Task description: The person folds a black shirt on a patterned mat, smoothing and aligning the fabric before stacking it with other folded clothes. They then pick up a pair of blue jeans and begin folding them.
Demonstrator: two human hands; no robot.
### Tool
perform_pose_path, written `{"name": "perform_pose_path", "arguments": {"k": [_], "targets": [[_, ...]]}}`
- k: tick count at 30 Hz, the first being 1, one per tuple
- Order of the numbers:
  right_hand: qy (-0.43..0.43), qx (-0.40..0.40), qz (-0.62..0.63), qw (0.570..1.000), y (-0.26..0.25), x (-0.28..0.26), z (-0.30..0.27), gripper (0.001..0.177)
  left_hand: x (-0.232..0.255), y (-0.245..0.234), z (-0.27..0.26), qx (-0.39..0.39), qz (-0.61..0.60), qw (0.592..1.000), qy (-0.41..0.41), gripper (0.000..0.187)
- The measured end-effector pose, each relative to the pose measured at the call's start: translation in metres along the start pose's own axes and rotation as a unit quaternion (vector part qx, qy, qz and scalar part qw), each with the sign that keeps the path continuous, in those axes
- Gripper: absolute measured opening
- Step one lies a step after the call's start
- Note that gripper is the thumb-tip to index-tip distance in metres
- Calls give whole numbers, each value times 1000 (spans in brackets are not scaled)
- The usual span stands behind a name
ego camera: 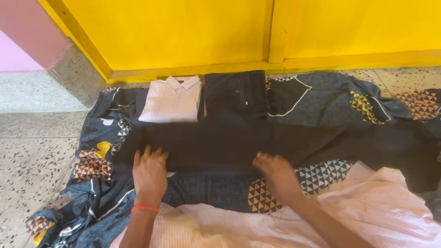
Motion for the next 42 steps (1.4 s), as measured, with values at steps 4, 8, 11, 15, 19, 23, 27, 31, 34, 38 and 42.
{"name": "perform_pose_path", "arguments": {"k": [4, 8, 11, 15, 19, 23, 27, 31, 34, 38, 42], "targets": [[-18, -179, -37, 983, 73, -23, -32, 72, -10, 137, -63, -401, 5, 913, -80, 25], [10, -291, -64, 955, 97, -2, -42, 84, 32, 131, -29, -236, -34, 971, -13, 21], [-89, -210, -49, 972, 75, -5, -35, 58, 109, 110, -5, -205, -102, 970, 77, 12], [-100, -219, -17, 970, 65, 32, -42, 59, 230, 80, -8, -236, -374, 879, 179, 30], [-27, -252, 38, 967, 50, 108, -48, 59, 261, 62, -14, -170, -389, 897, 122, 37], [92, -91, 80, 988, 0, 189, -47, 44, 256, 71, -15, -161, -408, 895, 79, 36], [218, -66, -53, 972, -7, 233, -55, 47, 246, 97, -13, -162, -444, 880, 39, 17], [302, -116, -85, 942, 5, 252, -56, 30, 243, 141, -9, -228, -529, 816, -50, 29], [333, -122, -62, 933, 0, 266, -54, 16, 244, 168, -5, -308, -522, 788, -105, 34], [351, -134, -11, 927, -6, 274, -49, 16, 238, 179, -2, -358, -551, 739, -149, 36], [265, -148, 36, 952, -8, 257, -37, 32, 238, 175, 1, -357, -562, 725, -175, 35]]}}
Point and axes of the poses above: each hand's wrist, its own z-axis towards the middle knuckle, its own y-axis out of the palm, x = y × z, the point moved 10 cm from there along z, towards the middle knuckle, and after that the axes turned 5 degrees about -x, right-handed, at the moved point
